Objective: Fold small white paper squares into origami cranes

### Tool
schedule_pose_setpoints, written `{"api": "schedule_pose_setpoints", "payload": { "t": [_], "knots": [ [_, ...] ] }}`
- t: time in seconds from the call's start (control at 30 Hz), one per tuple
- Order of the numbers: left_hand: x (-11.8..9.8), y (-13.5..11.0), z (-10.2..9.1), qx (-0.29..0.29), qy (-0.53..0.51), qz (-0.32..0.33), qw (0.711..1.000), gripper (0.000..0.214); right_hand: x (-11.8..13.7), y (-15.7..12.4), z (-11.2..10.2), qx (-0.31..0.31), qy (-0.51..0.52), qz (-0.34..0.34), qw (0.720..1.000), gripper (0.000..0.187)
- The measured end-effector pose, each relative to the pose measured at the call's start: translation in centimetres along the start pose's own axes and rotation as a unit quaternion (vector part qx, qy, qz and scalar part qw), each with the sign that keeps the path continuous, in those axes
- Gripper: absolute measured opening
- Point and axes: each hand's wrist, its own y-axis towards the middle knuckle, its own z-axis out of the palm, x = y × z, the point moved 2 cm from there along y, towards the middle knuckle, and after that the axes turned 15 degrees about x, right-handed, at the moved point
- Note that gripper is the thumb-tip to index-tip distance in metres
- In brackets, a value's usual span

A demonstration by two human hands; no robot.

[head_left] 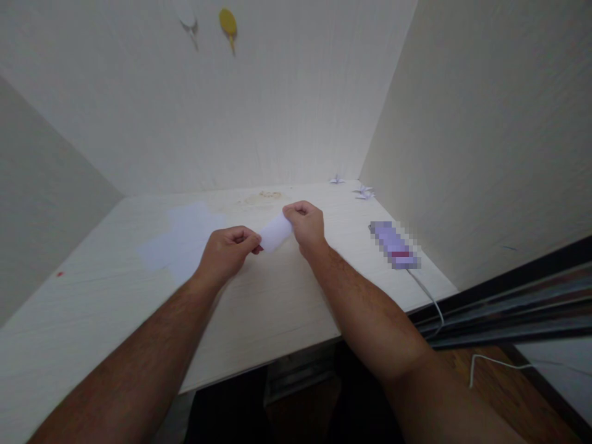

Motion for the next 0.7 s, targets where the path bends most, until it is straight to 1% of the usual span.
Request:
{"api": "schedule_pose_setpoints", "payload": {
  "t": [0.07, 0.17, 0.3, 0.5, 0.63, 0.7],
  "knots": [
    [0.0, 0.0, -0.1, -0.005, -0.002, -0.007, 1.000, 0.019, 0.0, 0.0, -0.1, 0.005, -0.004, 0.001, 1.000, 0.010],
    [0.4, 0.1, -0.2, -0.022, -0.008, -0.015, 1.000, 0.016, -0.2, 0.1, 0.1, 0.036, -0.024, 0.005, 0.999, 0.014],
    [0.9, 0.3, -0.1, -0.036, -0.034, -0.003, 0.999, 0.013, -0.5, 0.1, 0.5, 0.074, -0.057, 0.004, 0.996, 0.017],
    [1.0, 0.3, 0.3, -0.026, -0.015, 0.015, 0.999, 0.020, -0.7, -0.3, 0.9, 0.136, -0.102, -0.008, 0.985, 0.018],
    [1.3, 0.5, 0.5, -0.020, 0.015, 0.038, 0.999, 0.019, -0.5, -0.7, 1.0, 0.185, -0.143, 0.016, 0.972, 0.019],
    [1.5, 0.6, 0.6, -0.004, 0.014, 0.042, 0.999, 0.023, -0.3, -0.9, 1.0, 0.197, -0.162, 0.020, 0.967, 0.016]
  ]
}}
